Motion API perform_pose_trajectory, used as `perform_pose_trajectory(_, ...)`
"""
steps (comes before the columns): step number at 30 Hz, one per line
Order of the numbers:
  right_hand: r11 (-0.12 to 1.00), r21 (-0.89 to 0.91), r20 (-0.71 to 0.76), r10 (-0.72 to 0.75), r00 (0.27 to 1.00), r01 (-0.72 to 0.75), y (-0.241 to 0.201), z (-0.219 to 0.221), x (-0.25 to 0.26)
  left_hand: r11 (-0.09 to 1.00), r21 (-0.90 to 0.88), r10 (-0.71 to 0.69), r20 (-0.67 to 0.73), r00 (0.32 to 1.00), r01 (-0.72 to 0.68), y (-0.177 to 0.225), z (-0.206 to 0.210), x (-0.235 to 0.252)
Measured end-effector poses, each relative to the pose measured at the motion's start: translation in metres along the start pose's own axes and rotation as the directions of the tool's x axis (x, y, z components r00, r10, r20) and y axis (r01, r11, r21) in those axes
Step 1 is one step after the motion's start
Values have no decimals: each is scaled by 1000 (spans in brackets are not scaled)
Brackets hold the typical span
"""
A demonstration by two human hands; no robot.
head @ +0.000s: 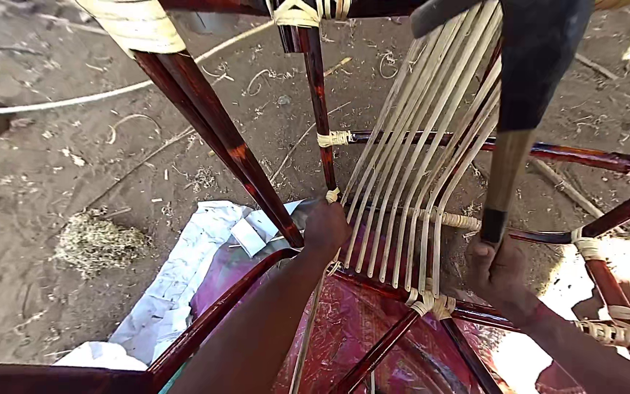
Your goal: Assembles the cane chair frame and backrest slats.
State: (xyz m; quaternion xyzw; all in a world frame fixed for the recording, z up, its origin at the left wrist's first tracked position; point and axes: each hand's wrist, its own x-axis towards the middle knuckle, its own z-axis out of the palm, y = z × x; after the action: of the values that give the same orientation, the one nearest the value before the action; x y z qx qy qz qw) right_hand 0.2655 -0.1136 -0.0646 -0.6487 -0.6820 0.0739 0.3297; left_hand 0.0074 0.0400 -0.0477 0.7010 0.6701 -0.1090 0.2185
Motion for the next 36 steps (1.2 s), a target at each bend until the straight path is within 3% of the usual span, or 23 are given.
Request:
perform_pose_trajectory(1,993,-116,129,37,991,-22,3,1,-5,1000,1,2,2,1000,-2,-1,1,-1)
perform_pose_trajectory(2,965,-247,341,172,924,-89,1,-2,-7,1000,2,4,1,1000,-4,-1,0,-1)
perform_pose_trajectory(3,923,-346,484,329,811,-169,-2,-4,-3,1000,5,6,-6,1000,-6,0,-1,0)
perform_pose_trajectory(4,898,-397,513,387,766,-188,-4,-5,-1,1000,4,5,-7,1000,-5,1,-1,1)
perform_pose_trajectory(9,968,-175,279,223,934,-179,1,-7,-3,1000,-1,-5,-19,1000,5,-1,4,1)
perform_pose_trajectory(12,964,-157,258,251,933,-216,-10,-27,14,1000,-22,-19,-30,999,18,1,3,0)
perform_pose_trajectory(15,939,-265,149,263,953,-217,-32,-49,6,997,-52,48,-40,998,-50,-8,3,-14)
perform_pose_trajectory(18,923,-319,-27,217,976,-214,-60,-55,-21,949,-164,236,-195,952,-269,-34,4,-69)
perform_pose_trajectory(20,938,-320,-67,114,991,-130,-78,-47,-60,928,-212,236,-303,923,-307,-56,12,-127)
perform_pose_trajectory(22,959,-247,114,172,978,-140,-109,-38,-113,919,-317,147,-272,951,-233,-75,16,-177)
perform_pose_trajectory(23,956,-202,326,269,906,-212,-126,-38,-136,899,-400,90,-230,969,-178,-81,18,-192)
perform_pose_trajectory(25,899,-242,695,423,582,-365,-147,-34,-179,768,-637,11,-84,996,-62,-87,20,-202)
perform_pose_trajectory(27,803,-370,794,534,290,-467,-158,-27,-211,592,-803,-29,55,998,62,-90,14,-199)
perform_pose_trajectory(28,772,-421,794,568,219,-477,-159,-26,-219,570,-818,-30,79,996,82,-93,9,-196)
perform_pose_trajectory(30,768,-458,782,588,209,-447,-156,-21,-235,566,-819,-10,106,994,93,-101,2,-194)
perform_pose_trajectory(32,791,-448,780,573,251,-416,-154,-17,-242,564,-822,20,111,994,81,-103,6,-195)
perform_pose_trajectory(34,790,-418,780,565,268,-448,-158,-16,-235,553,-832,38,78,996,44,-107,10,-197)
perform_pose_trajectory(36,764,-384,794,560,237,-519,-159,-23,-218,551,-834,39,61,997,30,-104,11,-198)
